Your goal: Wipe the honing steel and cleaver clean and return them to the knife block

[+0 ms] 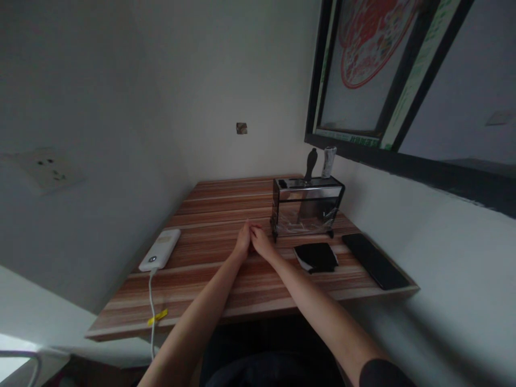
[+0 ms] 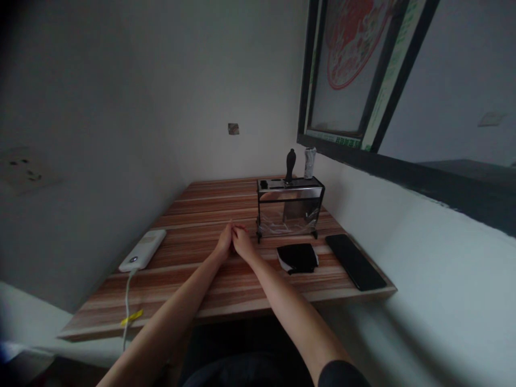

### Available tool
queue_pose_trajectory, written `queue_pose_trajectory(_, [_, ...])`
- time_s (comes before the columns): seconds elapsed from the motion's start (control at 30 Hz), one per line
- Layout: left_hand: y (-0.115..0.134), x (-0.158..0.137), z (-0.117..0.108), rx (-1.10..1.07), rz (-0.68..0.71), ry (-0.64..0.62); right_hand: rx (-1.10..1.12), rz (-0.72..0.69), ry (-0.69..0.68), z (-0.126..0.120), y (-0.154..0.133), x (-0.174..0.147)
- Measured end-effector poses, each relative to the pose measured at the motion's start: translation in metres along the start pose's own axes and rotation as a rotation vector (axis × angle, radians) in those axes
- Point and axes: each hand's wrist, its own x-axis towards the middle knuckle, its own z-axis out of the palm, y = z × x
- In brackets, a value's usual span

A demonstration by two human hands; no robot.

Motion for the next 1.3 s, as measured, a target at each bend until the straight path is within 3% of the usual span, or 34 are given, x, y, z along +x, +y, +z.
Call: queue_pose_trajectory(1.3, [-0.0018, 0.0010, -0.0013, 0.017, 0.019, -0.006, -0.018, -0.010, 0.010, -0.0005, -0.0037, -0.0006])
